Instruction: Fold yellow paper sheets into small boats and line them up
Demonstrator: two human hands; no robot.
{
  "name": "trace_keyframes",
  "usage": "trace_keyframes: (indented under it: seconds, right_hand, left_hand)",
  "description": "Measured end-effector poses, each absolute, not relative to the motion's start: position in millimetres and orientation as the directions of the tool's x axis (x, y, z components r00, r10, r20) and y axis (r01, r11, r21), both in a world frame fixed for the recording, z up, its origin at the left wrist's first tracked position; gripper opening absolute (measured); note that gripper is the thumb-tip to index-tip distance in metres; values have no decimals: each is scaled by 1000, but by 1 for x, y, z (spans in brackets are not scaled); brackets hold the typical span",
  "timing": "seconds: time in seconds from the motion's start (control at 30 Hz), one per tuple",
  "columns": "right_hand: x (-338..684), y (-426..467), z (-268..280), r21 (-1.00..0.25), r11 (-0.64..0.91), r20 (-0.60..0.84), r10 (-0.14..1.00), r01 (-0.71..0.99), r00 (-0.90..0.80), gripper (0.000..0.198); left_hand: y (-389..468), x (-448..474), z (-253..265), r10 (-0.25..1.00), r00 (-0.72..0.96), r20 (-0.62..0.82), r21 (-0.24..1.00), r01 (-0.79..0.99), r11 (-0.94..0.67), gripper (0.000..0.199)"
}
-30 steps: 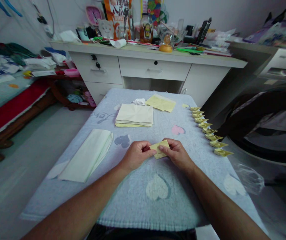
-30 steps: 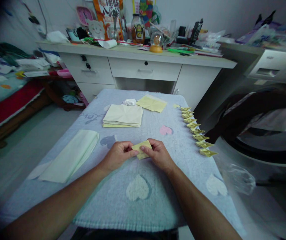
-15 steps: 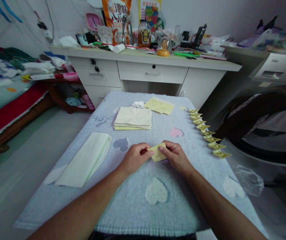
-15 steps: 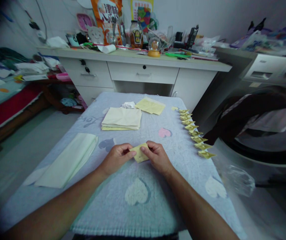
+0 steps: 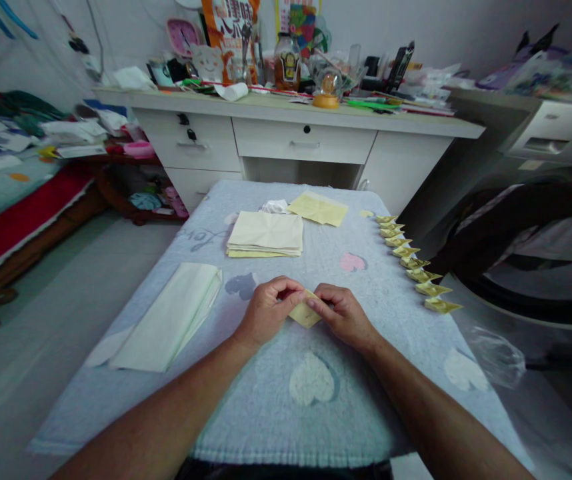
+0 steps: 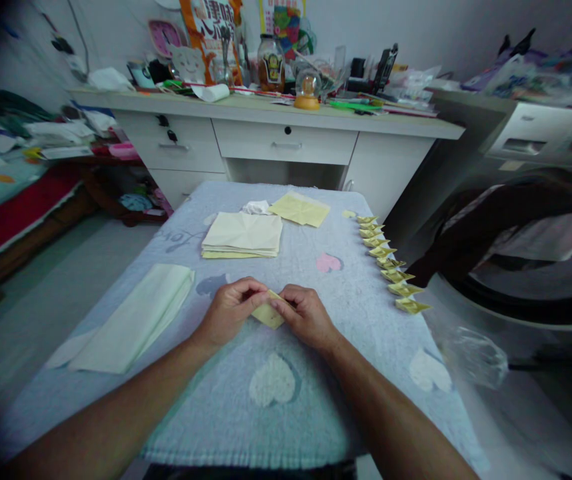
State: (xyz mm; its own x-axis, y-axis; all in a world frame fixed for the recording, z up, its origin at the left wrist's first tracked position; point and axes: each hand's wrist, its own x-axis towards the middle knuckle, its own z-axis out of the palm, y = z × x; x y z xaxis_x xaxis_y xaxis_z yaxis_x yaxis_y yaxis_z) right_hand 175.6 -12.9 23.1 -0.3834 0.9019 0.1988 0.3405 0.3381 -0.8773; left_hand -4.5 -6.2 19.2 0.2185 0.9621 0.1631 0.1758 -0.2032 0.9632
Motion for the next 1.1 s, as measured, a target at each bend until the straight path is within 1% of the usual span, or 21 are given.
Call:
trace_keyframes:
  seconds: [0.13, 0.3, 0.4, 0.5, 0.57, 0.6, 0.7, 0.77, 0.87, 0.97, 1.03, 1.1]
  right_hand:
    - [180, -12, 25, -922, 265, 161, 926, 282, -341, 36]
    - [181, -10, 23, -939, 223, 147, 948, 262, -281, 33]
    - [181, -10, 23, -926, 236, 158, 951, 294, -265, 32]
    - [179, -10, 22, -916, 244, 159, 950, 319, -270, 31]
    - [177, -11, 21, -947, 193, 124, 957, 255, -263, 29]
    - [176, -11, 20, -971, 145, 93, 961, 188, -262, 28]
    - [170, -12, 15, -999, -16, -3, 947, -36, -321, 32]
    - [167, -13, 14, -992, -70, -24, 920, -102, -392, 35]
    - [165, -14, 15, -994, -71, -25, 886, -82, -463, 33]
    - [166, -15, 17, -999, -46, -46, 884, 12, -466, 31]
    - [168, -16, 17, -997, -27, -58, 892, 75, -449, 33]
    - [170, -16, 17, -993, -12, -61, 895, 113, -442, 36]
  left_hand:
    - [-2, -7, 17, 990, 120, 73, 996, 48, -79, 20]
    - [1, -9, 16, 998, 57, 18, 998, -56, -15, 22]
    - [0, -8, 17, 996, 94, -8, 995, -96, 17, 23]
    - [0, -8, 17, 972, 228, -59, 994, -80, 79, 26]
    - [0, -8, 16, 957, 274, -92, 992, -53, 111, 26]
    - [-1, -8, 16, 958, 269, -99, 992, -49, 117, 26]
    - [-1, -6, 16, 974, 207, -89, 992, -74, 106, 27]
    - [-1, -4, 16, 981, 177, -78, 989, -108, 98, 27]
    - [-2, -1, 16, 989, 137, -63, 984, -160, 85, 27]
    - [-3, 1, 15, 991, 117, -59, 983, -165, 78, 27]
    - [-5, 3, 14, 994, 103, -43, 990, -126, 56, 28]
    - [-6, 5, 13, 997, 80, 10, 999, -46, -7, 30]
